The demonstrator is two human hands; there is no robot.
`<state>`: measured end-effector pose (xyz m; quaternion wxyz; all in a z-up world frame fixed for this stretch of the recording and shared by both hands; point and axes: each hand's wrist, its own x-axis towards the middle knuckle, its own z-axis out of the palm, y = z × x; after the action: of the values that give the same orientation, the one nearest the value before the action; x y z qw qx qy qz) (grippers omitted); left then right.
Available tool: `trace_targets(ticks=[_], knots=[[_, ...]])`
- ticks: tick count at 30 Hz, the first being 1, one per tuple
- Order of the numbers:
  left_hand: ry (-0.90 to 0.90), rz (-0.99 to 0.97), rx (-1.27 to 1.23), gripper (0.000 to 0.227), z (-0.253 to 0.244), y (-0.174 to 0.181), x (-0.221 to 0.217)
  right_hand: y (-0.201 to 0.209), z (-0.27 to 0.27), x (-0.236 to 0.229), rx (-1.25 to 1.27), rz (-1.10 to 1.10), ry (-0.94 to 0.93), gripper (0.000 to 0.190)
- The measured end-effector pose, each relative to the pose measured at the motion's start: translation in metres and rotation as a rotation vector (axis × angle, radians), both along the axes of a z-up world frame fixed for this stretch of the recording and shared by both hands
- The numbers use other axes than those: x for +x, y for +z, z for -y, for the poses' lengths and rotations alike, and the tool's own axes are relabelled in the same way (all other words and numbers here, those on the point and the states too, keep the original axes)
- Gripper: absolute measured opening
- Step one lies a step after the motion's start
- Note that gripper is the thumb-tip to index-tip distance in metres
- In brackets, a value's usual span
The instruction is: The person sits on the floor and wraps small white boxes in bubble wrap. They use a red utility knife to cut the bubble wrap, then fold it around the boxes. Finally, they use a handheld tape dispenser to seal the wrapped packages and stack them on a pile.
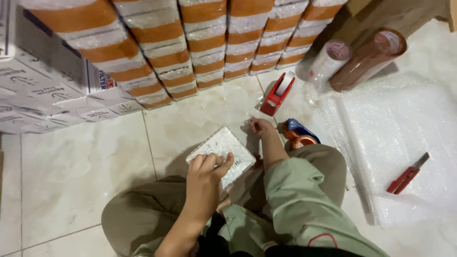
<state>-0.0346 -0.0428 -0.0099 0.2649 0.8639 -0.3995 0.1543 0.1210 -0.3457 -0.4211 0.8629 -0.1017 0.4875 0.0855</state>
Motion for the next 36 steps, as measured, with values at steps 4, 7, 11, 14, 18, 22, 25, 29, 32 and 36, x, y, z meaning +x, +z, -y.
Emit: trace_targets(ticks=[4,7,11,14,18,22,25,29,32,36], knots=[[0.045,-0.018,0.016,0.041,-0.003,0.002,0.001,0.187,-0.044,-0.044,-0.646,0.412,0.275,0.013],[0.032,-0.017,0.002,0.035,-0.005,0.006,0.003,0.344,-0.077,-0.09,-0.906,0.682,0.396,0.014],[-0.034,-0.089,-0.121,0.029,-0.004,-0.008,0.007,0.44,-0.11,-0.145,-1.032,0.922,0.732,0.006],[-0.044,-0.042,-0.117,0.027,-0.003,-0.022,0.008,0.464,-0.145,-0.156,-1.538,0.553,1.009,0.023],[-0.031,-0.03,-0.198,0.026,0.001,-0.029,0.004,0.448,-0.144,-0.15,-1.86,0.357,1.266,0.043],[0.029,-0.043,-0.294,0.025,-0.001,-0.029,0.008,0.467,-0.152,-0.155,-2.049,0.144,1.425,0.054],[0.056,-0.032,-0.311,0.025,-0.003,-0.025,0.008,0.456,-0.147,-0.159,-2.024,0.128,1.368,0.056],[0.057,-0.121,-0.371,0.025,-0.014,-0.012,0.013,0.447,-0.137,-0.167,-1.876,0.235,1.319,0.052],[0.185,-0.172,-0.323,0.016,-0.031,-0.014,0.026,0.427,-0.115,-0.17,-1.854,0.307,1.406,0.044],[0.41,-0.387,-0.271,0.018,-0.056,0.005,0.039,0.357,-0.012,-0.137,-1.826,0.103,1.471,0.042]])
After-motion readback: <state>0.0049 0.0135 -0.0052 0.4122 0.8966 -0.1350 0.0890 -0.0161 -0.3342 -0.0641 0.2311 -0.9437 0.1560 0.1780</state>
